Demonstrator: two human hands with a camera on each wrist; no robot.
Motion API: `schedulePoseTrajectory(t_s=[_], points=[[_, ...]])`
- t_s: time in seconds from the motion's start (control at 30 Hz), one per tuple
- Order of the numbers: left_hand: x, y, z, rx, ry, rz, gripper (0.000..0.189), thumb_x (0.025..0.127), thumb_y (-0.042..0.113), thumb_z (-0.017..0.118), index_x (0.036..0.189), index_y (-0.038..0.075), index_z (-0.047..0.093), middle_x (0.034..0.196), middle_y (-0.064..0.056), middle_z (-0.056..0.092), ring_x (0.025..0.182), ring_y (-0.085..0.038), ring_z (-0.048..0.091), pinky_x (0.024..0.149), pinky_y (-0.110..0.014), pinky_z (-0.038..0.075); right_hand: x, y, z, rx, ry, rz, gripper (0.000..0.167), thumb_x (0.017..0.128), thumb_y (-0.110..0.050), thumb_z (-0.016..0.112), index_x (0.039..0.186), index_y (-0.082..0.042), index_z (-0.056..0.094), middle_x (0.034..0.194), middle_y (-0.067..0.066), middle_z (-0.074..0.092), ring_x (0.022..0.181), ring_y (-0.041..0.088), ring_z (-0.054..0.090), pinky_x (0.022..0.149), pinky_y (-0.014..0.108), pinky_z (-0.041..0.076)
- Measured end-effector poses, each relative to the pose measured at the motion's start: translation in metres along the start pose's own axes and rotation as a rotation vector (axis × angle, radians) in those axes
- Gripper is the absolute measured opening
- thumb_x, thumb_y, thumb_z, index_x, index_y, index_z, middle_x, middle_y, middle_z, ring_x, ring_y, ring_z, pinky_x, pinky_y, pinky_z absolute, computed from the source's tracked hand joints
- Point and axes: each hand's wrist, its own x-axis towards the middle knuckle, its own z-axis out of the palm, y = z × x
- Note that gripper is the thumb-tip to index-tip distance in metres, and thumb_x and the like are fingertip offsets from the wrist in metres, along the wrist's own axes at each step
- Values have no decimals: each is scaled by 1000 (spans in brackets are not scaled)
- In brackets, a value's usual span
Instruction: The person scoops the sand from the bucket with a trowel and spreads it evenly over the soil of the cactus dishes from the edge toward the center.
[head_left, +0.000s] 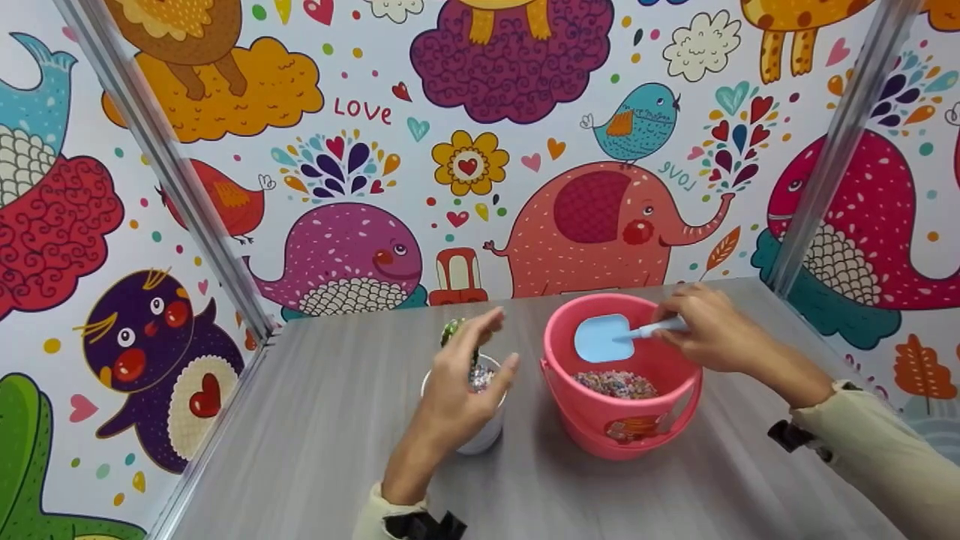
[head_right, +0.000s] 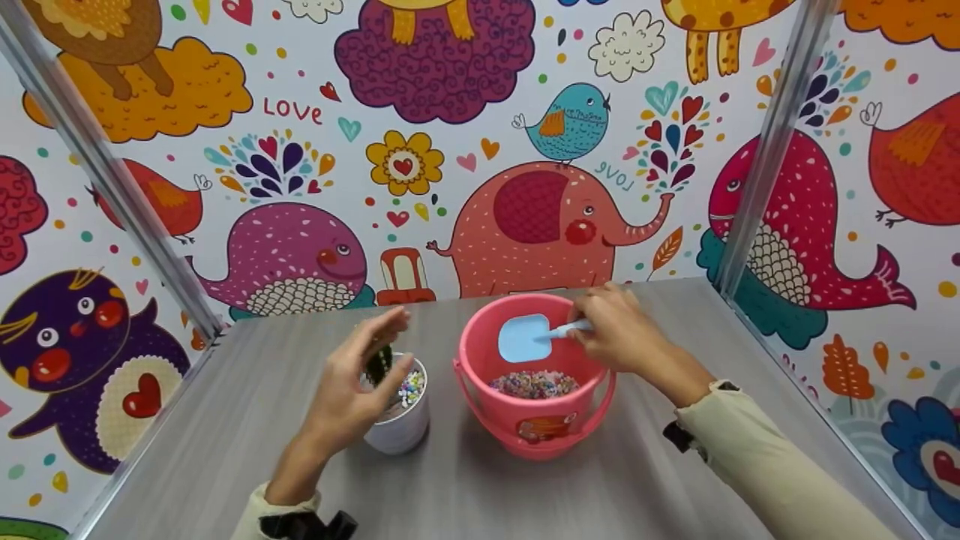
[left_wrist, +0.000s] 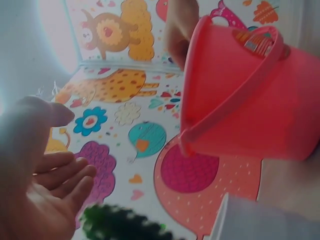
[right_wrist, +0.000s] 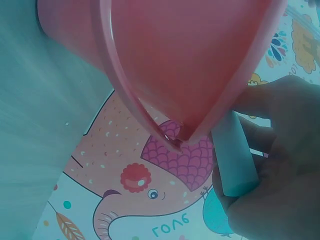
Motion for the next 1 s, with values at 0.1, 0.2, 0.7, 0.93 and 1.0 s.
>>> schedulePoseTrajectory(t_s=[0.1, 0.2, 0.7, 0.93, 1.0], points=[[2, 4, 17, 21, -73, -25, 64, 104, 31, 73, 160, 14, 49, 149, -1, 63, 139, -18, 63, 117, -33, 54, 4, -2, 3, -6, -20, 6, 18, 86, -13, 91, 102, -11, 82, 101, 7, 77, 101, 27, 63, 80, 52, 61], [4, 5, 34, 17, -117, -56, 65, 104, 32, 73, 161, 13, 47, 150, -4, 63, 139, -18, 63, 116, -34, 55, 6, -5, 7, -22, -33, 0, 20, 84, -10, 91, 102, -11, 83, 103, 9, 77, 103, 28, 62, 82, 53, 59], [12, -17, 101, -24, -13, -213, 57, 104, 25, 69, 154, 0, 56, 160, -16, 53, 144, -29, 58, 117, -41, 54, 13, -12, 20, -223, -27, -37, 31, 80, -12, 95, 107, -5, 82, 110, 17, 75, 106, 33, 58, 86, 51, 51], [7, -27, 111, -38, 56, -189, 56, 100, 18, 68, 152, 0, 56, 153, -15, 58, 140, -27, 61, 116, -40, 55, 14, -16, 22, -372, -19, -91, 29, 78, -9, 94, 103, -4, 81, 106, 18, 74, 102, 32, 56, 86, 50, 51], [6, -29, 113, -42, 73, -182, 56, 99, 19, 68, 151, 1, 57, 152, -14, 59, 138, -27, 62, 115, -40, 56, 14, -17, 22, -405, -24, -104, 29, 77, -10, 95, 102, -3, 82, 106, 18, 75, 102, 32, 57, 88, 51, 51]])
